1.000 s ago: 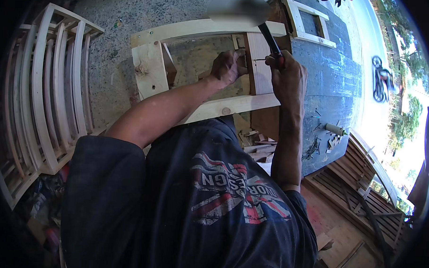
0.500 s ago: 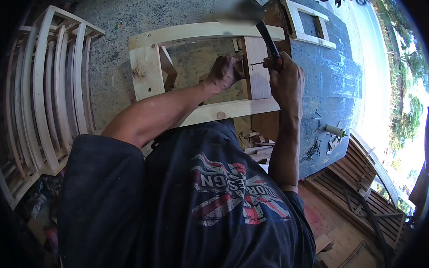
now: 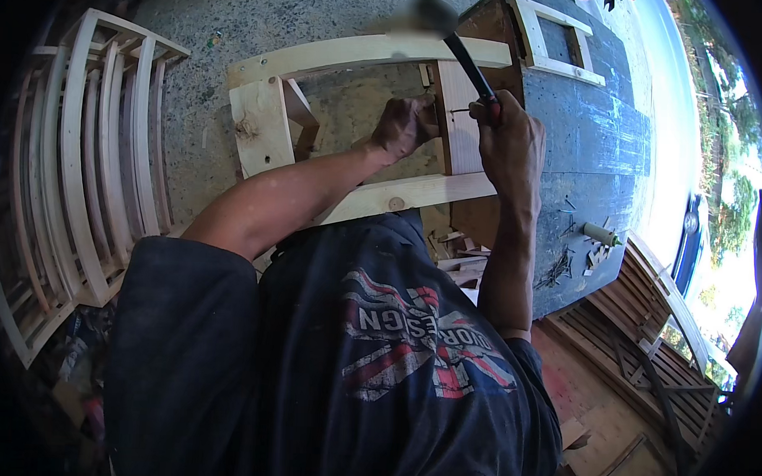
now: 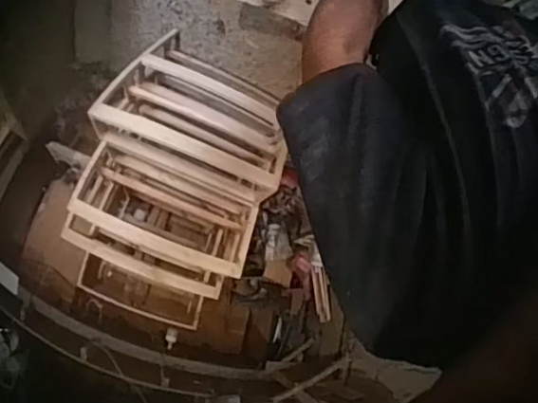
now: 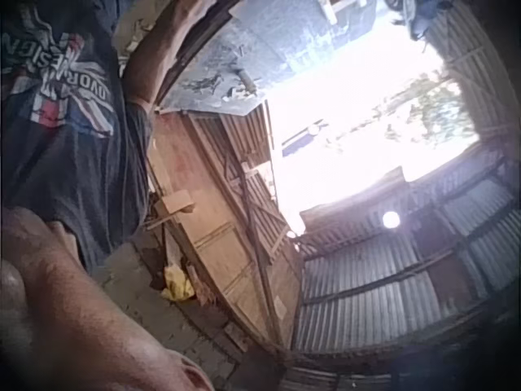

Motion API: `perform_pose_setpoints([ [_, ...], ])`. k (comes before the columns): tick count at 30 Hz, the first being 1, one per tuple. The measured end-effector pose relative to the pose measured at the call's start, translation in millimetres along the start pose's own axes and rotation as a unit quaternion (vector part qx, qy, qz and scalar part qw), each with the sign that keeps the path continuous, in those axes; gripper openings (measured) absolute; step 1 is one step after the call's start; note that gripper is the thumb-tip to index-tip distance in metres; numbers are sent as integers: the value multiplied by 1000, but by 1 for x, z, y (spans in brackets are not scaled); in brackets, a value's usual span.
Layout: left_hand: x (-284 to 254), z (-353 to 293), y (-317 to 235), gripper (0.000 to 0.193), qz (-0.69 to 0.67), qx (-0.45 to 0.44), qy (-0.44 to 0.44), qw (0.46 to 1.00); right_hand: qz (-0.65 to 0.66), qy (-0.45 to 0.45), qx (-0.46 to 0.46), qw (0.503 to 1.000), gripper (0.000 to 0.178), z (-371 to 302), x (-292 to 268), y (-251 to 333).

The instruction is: Assembling a wooden structure using glue, nails, and a hammer.

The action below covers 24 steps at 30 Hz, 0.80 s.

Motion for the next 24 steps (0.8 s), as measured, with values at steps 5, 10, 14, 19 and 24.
perform_pose_setpoints([
  [5, 6, 1, -7, 42, 29, -9, 31, 999, -4, -1, -5, 1000, 7, -2, 1, -2],
  [10, 6, 2, -10, 40, -5, -35, 36, 999, 3, 7, -3, 1000, 7, -3, 1, -7],
  [14, 4, 0, -9, 38, -66, -48, 27, 996, 14, 3, -14, 1000, 6, -2, 1, -6],
  [19, 5, -4, -1, 35, -183, -111, 28, 976, -24, 36, -15, 999, 8, -5, 5, 0],
  [24, 6, -4, 0, 33, -156, -108, 38, 981, -45, 26, -12, 999, 12, -5, 3, 6],
])
Point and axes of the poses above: each hand's wrist, its own z-axis towards the middle knuckle, its own x-axis out of the palm, y = z × x, the point moved 7 cm from there along z, towards the middle knuckle, and after that the axes turned 14 degrees about -z, right-handed, at the moved point
